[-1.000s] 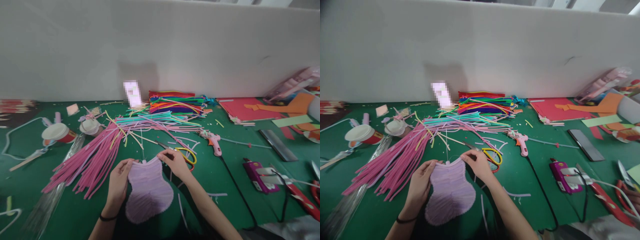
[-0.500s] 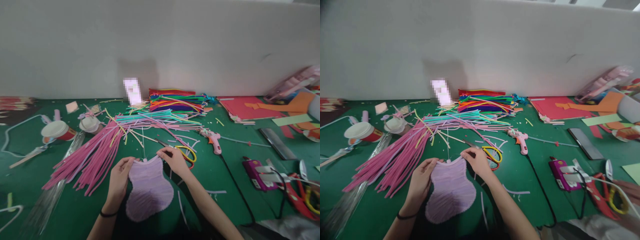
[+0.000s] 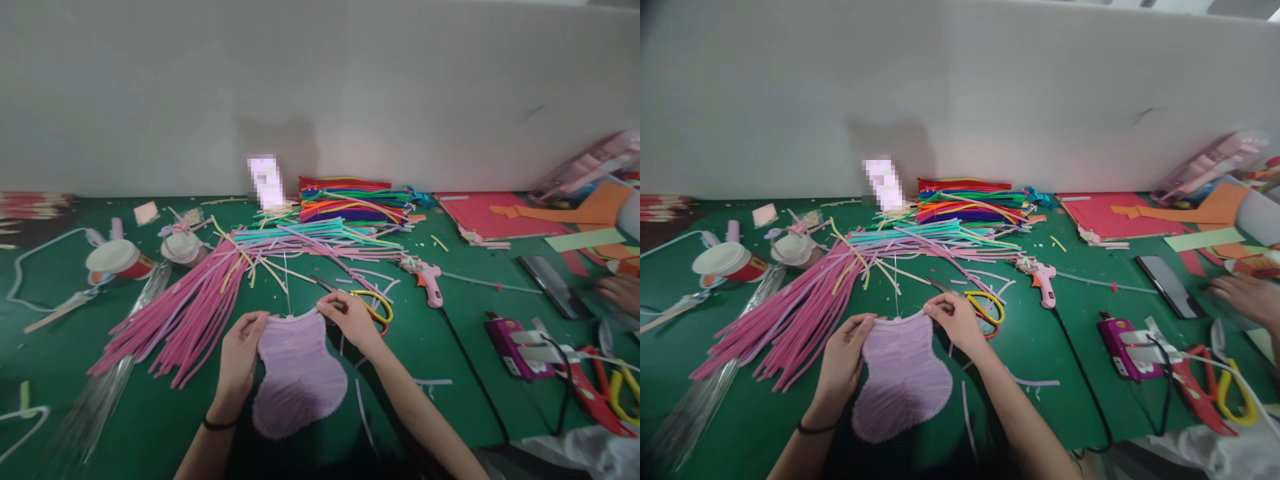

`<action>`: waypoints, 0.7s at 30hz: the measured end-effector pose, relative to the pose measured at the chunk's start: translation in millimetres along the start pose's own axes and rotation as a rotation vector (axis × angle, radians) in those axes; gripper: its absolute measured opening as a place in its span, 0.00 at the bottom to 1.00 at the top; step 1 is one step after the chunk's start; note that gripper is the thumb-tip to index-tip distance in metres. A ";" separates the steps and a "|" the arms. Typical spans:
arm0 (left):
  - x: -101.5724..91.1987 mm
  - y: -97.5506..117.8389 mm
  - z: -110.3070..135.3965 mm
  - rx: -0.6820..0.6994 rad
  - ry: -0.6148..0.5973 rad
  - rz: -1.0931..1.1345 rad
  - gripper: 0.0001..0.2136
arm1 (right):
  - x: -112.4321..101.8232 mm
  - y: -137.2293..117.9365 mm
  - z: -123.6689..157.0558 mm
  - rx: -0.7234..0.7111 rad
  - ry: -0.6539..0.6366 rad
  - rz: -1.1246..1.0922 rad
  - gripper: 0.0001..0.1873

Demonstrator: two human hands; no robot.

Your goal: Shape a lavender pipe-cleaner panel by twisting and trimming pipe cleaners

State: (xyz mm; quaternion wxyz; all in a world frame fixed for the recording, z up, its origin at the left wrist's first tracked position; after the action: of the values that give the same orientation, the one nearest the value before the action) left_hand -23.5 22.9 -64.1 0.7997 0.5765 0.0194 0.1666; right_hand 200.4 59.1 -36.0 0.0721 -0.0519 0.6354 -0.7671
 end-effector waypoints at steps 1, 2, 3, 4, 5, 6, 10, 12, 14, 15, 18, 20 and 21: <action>0.3 0.9 0.4 0.006 0.009 0.004 0.18 | -3.9 -3.8 2.5 -0.030 0.056 0.036 0.14; 0.6 1.9 0.8 0.012 0.020 0.010 0.17 | -8.3 -9.4 6.5 -0.075 0.128 0.101 0.14; 1.0 3.0 1.3 0.019 0.030 0.017 0.17 | -12.1 -16.5 12.1 -0.134 0.202 0.192 0.13; 1.4 4.1 1.7 0.024 0.038 0.022 0.17 | -13.8 -24.2 18.8 -0.199 0.262 0.306 0.12; 2.1 4.9 1.9 0.027 0.042 0.025 0.17 | -11.3 -31.2 25.4 -0.264 0.272 0.432 0.11; 2.7 5.5 2.1 0.028 0.042 0.022 0.17 | -5.9 -36.6 31.6 -0.328 0.249 0.551 0.11; 4.3 6.5 2.3 0.031 0.038 -0.011 0.18 | 18.3 -40.0 47.4 -0.452 0.154 0.905 0.14; 4.4 7.0 2.6 0.034 0.041 -0.015 0.19 | 24.2 -38.4 48.8 -0.473 0.141 0.963 0.07; 4.8 7.9 3.1 0.040 0.039 -0.013 0.19 | 22.6 -40.2 48.5 -0.498 0.153 0.929 0.06; 5.1 8.4 3.4 0.042 0.035 -0.013 0.19 | 18.4 -42.6 48.5 -0.507 0.171 0.893 0.06; 5.8 9.6 3.9 0.049 0.024 -0.014 0.19 | -6.5 -54.9 51.7 -0.522 0.278 0.795 0.06; 5.8 9.4 3.9 0.049 0.021 -0.012 0.18 | -27.9 -66.2 57.4 -0.545 0.356 0.767 0.06; 5.5 9.1 3.8 0.049 0.022 -0.011 0.18 | -39.3 -72.0 61.1 -0.554 0.396 0.758 0.05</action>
State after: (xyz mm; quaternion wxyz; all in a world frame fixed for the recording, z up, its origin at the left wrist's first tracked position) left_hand -19.7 23.6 -53.5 0.7860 0.5939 0.0356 0.1679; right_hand 246.4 20.0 46.6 0.2071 0.3114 0.7907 -0.4848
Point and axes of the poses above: each hand's wrist, its own z-axis away from the middle knuckle, its own x-axis out of the palm, y = z × x, the point moved 6 cm from there along -z, towards the middle knuckle, and after that the axes turned 3 degrees about -y, right-handed, at the moved point
